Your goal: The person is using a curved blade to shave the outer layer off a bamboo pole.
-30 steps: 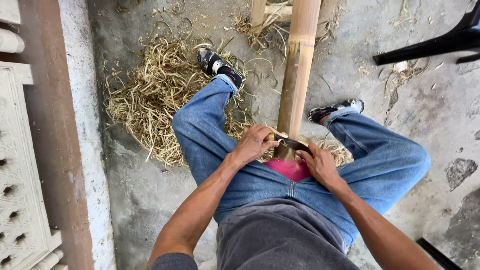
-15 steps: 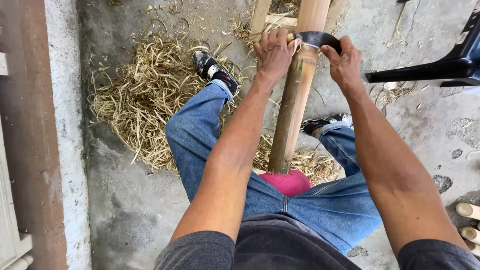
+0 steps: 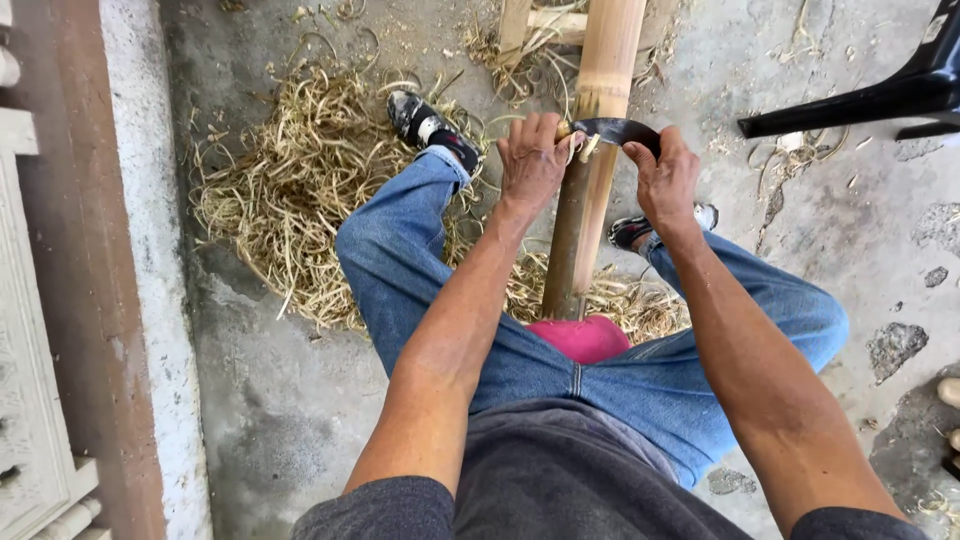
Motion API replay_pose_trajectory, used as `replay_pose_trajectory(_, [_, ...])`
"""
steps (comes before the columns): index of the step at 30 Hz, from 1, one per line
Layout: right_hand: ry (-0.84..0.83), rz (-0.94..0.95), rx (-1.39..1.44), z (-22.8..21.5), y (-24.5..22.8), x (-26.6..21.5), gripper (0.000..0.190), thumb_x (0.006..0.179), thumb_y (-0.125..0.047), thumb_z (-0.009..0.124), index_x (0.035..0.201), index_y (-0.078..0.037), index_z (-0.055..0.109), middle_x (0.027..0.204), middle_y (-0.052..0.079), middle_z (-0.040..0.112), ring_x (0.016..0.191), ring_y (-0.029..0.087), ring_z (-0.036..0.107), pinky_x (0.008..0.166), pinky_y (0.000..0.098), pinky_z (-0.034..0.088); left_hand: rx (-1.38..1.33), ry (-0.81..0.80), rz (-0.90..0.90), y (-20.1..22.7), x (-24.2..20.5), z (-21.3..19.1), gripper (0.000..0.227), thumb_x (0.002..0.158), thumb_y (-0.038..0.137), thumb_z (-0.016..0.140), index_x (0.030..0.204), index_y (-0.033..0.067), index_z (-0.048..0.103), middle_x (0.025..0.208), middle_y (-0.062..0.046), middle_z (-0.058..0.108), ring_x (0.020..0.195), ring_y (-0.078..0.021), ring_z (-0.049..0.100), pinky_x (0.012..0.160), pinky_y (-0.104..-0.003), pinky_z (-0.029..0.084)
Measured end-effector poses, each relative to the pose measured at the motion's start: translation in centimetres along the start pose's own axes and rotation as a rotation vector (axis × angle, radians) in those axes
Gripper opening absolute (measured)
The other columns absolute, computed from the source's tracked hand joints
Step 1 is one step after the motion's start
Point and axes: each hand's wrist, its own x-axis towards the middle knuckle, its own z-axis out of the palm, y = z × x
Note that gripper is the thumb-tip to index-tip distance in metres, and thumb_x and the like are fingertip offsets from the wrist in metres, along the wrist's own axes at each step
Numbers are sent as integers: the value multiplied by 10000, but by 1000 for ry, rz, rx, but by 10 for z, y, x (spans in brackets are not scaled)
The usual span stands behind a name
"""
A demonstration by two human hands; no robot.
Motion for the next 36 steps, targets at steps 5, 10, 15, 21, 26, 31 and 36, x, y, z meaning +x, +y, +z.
replay_pose_trajectory(5, [-1,55,41,-6,-15,-25,440,1021,-293,768,882,23,495,734,259,588,641,449,571,591,517,426,-22,-71,-1,-7,-28,1,298,970,456,639,1074,179,602,934,-3,552,886,-205,482,789,-433,346])
replay_pose_trajectory(10, [-47,64,-39,-10,-25,-74,442,1036,-300,760,877,15,494,715,255,578,643,448,566,603,517,434,-17,-58,61,-12,-77,-5,326,994,493,603,1057,174,578,931,7,523,878,-179,450,782,-401,330])
replay_pose_trajectory(15, [-173,307,117,-21,-49,-148,341,1022,-290,652,868,-3,552,703,184,656,495,335,601,434,455,438,-85,-219,103,-12,-148,-33,241,1031,363,617,1136,147,590,968,-21,528,917,-195,459,816,-389,335])
replay_pose_trajectory(21, [-507,75,-25,-9,13,-189,328,975,-323,710,855,-18,681,643,228,666,551,368,610,475,463,460,-124,-350,73,-7,-150,-60,251,944,370,666,1051,147,628,989,-47,593,954,-229,497,822,-430,335])
replay_pose_trajectory(26, [-323,177,38,-9,-13,-38,317,1046,-329,620,967,-24,654,713,167,672,519,245,565,482,457,451,-70,-150,62,-13,-44,-10,274,1015,411,607,1031,138,603,987,-41,594,949,-215,493,849,-448,332])
replay_pose_trajectory(31, [-86,-67,-79,7,11,76,361,1112,-324,704,957,-5,636,755,175,683,622,295,564,647,479,449,-1,-129,-30,-19,71,37,308,985,452,602,1050,151,598,985,-37,592,919,-211,483,761,-438,343])
replay_pose_trajectory(36, [0,-18,53,5,-2,98,339,1021,-274,780,982,2,588,823,169,680,697,296,634,631,461,474,104,81,22,-15,93,43,328,891,485,653,1010,183,604,986,8,613,971,-206,519,766,-534,346])
